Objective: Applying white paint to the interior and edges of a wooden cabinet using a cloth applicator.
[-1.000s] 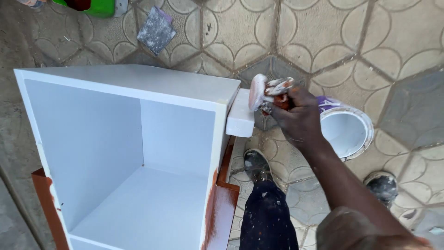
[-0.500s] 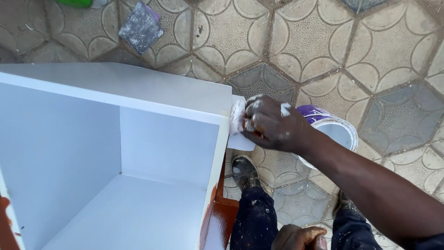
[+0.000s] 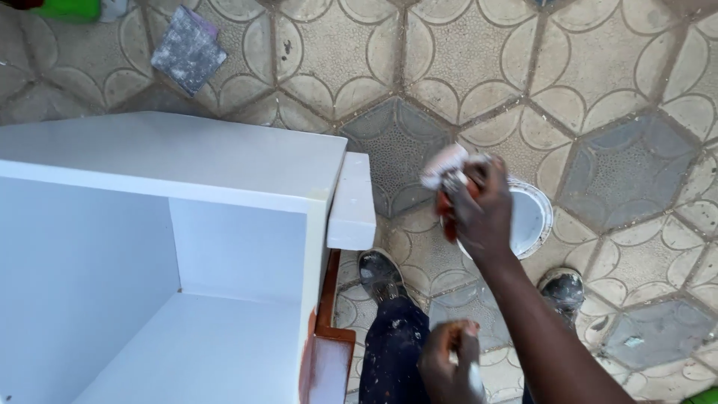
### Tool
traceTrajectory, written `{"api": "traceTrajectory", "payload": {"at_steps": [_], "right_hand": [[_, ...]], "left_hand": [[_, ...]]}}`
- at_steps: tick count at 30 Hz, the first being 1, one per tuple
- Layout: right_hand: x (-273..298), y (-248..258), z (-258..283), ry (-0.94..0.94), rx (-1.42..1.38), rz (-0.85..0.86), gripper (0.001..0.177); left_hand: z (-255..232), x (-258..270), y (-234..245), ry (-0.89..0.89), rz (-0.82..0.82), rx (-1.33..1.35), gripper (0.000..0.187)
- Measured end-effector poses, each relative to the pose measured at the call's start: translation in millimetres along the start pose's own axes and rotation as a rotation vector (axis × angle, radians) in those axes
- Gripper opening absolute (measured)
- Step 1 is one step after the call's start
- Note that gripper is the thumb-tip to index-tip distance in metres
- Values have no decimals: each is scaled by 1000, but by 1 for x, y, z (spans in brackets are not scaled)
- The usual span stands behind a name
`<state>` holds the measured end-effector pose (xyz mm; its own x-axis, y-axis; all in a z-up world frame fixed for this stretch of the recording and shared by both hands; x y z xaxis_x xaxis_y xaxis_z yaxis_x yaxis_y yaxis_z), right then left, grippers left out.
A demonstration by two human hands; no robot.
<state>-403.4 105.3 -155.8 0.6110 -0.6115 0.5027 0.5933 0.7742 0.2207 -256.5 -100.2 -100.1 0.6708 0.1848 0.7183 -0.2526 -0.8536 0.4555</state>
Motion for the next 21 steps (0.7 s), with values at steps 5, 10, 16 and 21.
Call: {"api": "traceTrajectory", "payload": {"at_steps": [5,10,16,21], "right_hand": [[43,80,-56,-275,183,-91,25],[27,94,-128,-465,419,28,46],[-29,81,-184,-256,632,25,14],[-43,93,-237,-364,634,-46,17]], "left_hand": [[-12,-29,-34,66,110,-47,30],[2,-36,-76,-29,234,-115,30],[37,-33,-83,320,287,-189,23],[51,-25,-85,423,304,-144,26]]}}
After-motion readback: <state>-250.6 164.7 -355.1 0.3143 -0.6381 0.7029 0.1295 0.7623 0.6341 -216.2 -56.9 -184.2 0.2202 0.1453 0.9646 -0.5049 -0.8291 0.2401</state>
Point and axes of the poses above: each hand's wrist, its own x-axis away from the middle knuckle, its own y-axis out of the back of the hand, z = x × y, the point moved 9 cm from there along -x, towards the middle knuckle, and after that the axes turned 11 degrees about -x, right-handed, at the moved point
